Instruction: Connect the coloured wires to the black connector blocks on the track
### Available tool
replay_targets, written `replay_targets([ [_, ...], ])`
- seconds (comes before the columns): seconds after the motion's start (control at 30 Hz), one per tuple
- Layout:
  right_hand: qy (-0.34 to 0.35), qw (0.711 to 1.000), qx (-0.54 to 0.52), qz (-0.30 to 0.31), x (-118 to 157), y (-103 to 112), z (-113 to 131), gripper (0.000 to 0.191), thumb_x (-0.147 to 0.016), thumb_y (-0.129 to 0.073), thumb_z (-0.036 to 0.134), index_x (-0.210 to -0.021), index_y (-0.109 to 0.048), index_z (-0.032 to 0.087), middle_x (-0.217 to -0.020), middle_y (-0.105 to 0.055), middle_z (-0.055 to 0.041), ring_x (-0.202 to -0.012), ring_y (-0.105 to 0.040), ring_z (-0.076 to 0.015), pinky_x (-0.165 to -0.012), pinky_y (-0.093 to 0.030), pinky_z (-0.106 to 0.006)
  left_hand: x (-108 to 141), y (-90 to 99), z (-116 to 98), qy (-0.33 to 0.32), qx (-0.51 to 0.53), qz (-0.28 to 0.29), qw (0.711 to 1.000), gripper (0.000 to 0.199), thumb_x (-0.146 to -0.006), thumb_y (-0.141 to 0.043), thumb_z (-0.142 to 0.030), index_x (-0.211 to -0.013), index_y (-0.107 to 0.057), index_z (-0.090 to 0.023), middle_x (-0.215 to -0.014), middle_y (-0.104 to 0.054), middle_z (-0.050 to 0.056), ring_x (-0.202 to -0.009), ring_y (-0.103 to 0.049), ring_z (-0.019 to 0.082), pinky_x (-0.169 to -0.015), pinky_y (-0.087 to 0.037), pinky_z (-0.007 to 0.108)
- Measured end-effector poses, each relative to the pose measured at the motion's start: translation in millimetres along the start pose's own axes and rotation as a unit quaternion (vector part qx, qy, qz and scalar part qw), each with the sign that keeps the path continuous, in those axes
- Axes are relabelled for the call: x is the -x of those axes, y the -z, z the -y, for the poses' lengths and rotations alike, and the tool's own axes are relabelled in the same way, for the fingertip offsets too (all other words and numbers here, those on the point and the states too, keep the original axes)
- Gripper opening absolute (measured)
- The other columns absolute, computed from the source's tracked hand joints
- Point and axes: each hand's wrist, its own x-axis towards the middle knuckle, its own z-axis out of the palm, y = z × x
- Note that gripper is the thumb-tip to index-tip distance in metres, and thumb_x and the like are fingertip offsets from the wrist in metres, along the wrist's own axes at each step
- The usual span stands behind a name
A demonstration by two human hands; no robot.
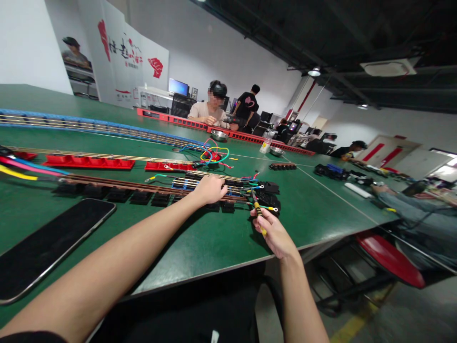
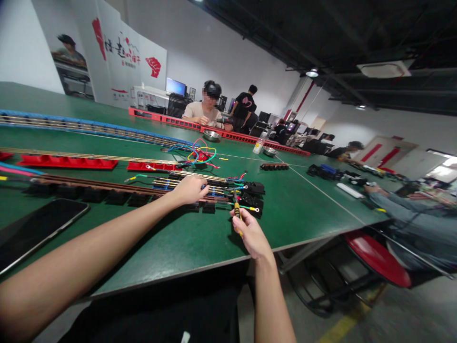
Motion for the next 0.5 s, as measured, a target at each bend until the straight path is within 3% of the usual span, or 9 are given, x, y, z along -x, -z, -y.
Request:
replay_targets([
  [0.23,-0.018,0.998,-0.062,-0.02,4.4,-6.5,9.7,0.033,-0.065,-0.082,0.04,-0.086,-0.068,0.018,-0.081,-0.061,-0.0033,-0.056,-0.04,-0.008,-0.045,-0.028,-0.021,-0.5,-1.2,0.8,0.0,-0.002,-0.002,1.0,0.036,-0.092,-0.04,-0.032,-0.087,-0.07,-0.013,-0.091,-0.072,0.014,-0.087,-0.068,0.024,-0.081,-0.05,0.034],
  [0.5,-0.023,0.998,-0.057,-0.013,5.3,-8.9,12.7,0.036,-0.061,-0.083,0.042,-0.082,-0.07,0.016,-0.079,-0.058,-0.0029,-0.053,-0.036,-0.006,-0.044,-0.023,-0.021,0.1,-1.3,0.6,0.003,0.0,-0.002,1.0,0.035,-0.092,-0.041,-0.032,-0.092,-0.07,-0.012,-0.097,-0.072,0.015,-0.092,-0.067,0.024,-0.083,-0.05,0.034],
])
